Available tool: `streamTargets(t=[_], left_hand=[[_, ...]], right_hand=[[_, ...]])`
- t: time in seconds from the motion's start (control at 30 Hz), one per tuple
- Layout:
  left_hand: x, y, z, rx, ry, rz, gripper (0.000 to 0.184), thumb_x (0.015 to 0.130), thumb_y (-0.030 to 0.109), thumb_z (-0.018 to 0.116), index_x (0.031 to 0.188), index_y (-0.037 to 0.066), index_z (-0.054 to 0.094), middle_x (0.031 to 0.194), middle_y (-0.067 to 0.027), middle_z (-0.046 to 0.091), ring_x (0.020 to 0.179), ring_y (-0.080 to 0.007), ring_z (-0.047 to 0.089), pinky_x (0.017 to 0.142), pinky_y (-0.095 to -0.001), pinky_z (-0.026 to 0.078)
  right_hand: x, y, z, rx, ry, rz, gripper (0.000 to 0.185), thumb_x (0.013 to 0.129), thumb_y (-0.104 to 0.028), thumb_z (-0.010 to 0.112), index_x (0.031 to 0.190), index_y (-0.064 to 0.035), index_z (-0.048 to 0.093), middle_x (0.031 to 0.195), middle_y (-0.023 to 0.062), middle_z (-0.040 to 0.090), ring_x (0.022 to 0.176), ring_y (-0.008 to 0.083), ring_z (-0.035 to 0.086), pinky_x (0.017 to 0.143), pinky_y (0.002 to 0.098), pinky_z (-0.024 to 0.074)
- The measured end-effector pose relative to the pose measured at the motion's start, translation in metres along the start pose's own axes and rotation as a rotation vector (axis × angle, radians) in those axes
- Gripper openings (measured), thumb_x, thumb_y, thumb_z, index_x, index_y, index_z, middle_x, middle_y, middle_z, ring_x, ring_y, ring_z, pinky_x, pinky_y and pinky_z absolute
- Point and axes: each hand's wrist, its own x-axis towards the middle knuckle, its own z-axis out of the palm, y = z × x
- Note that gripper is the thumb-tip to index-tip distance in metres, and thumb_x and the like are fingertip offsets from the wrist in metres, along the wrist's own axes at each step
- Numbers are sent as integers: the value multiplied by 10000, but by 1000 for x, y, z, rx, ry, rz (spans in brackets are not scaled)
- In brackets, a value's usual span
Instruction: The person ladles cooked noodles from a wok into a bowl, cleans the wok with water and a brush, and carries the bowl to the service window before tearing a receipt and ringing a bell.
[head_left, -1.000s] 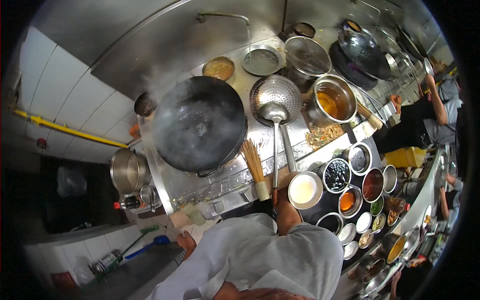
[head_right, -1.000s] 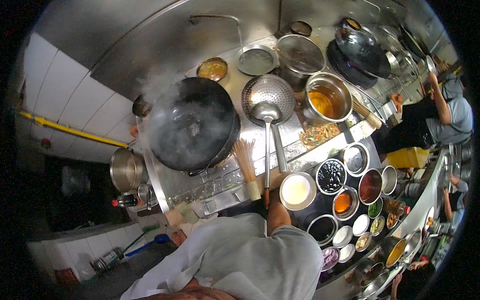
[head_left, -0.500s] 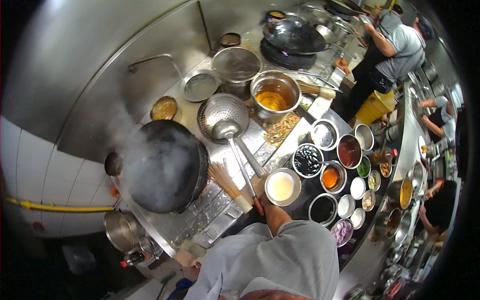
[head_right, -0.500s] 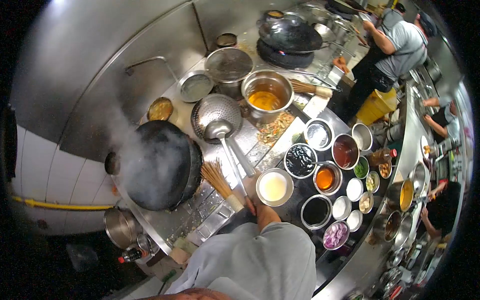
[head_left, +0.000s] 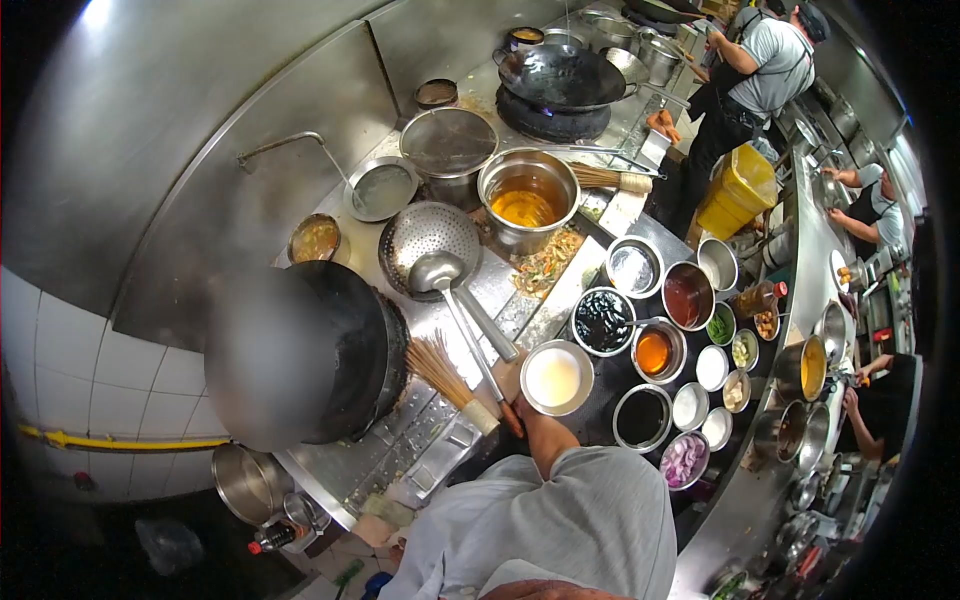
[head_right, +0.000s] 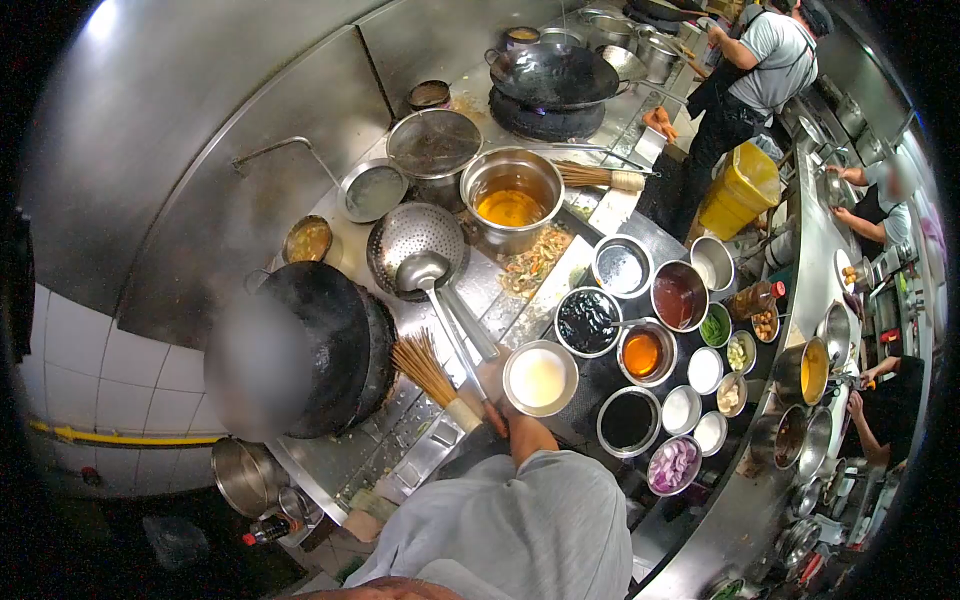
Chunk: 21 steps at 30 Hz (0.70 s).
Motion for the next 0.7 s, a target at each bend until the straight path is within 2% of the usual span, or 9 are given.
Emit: streamTargets(t=[0.7], left_hand=[[14, 5, -2, -13, -30, 28, 534, 984, 436, 496, 1067, -83, 597, 1038, -288, 622, 989, -435, 589, 922, -495, 438]], right_hand=[[-5, 11, 3, -4, 4, -3, 383, 994, -425, 465, 904, -93, 633, 748, 90, 613, 617, 242, 588, 533, 363, 506]])
